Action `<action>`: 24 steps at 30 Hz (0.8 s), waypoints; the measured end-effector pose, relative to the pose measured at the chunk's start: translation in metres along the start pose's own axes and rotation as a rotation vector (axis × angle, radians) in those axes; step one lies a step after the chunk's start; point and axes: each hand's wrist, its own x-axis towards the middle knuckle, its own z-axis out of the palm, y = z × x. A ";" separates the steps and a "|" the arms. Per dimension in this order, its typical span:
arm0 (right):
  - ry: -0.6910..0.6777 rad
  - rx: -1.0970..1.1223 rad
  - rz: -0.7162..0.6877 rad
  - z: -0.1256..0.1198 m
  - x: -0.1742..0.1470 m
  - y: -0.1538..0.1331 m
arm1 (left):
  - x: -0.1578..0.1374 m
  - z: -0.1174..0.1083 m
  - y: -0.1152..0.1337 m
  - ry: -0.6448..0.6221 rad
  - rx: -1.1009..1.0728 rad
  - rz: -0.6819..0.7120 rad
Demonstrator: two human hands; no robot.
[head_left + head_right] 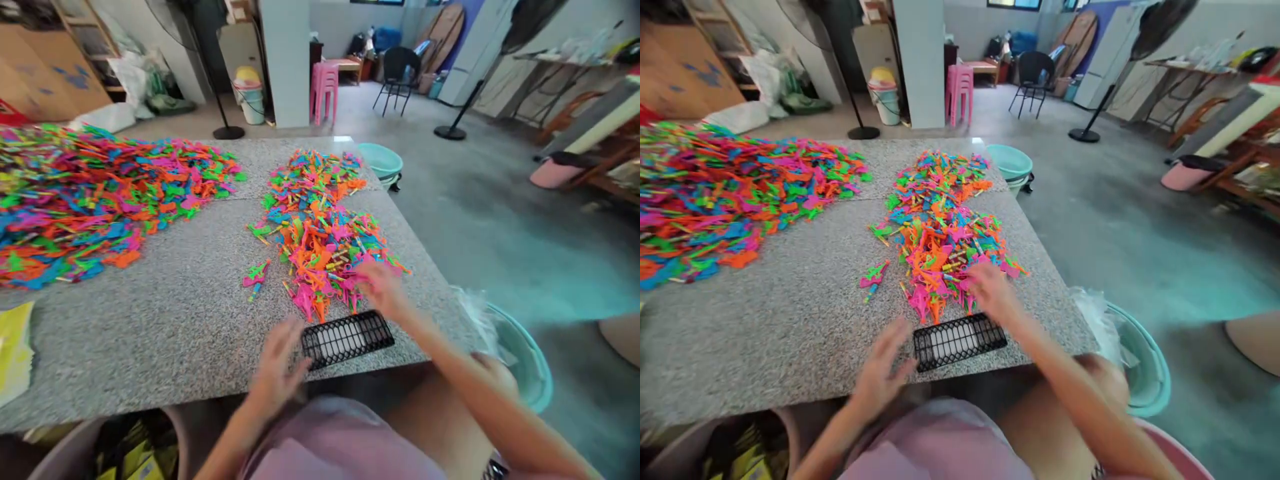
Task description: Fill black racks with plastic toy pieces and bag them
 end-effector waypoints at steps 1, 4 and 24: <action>-0.085 -0.019 -0.168 0.018 -0.003 -0.029 | -0.001 0.006 0.009 -0.044 0.004 0.078; -0.208 -0.133 -0.463 0.065 -0.001 -0.078 | -0.007 0.020 0.022 -0.250 0.064 0.284; -0.573 -0.036 0.336 0.161 0.128 -0.172 | -0.087 -0.034 -0.061 -0.144 0.379 0.138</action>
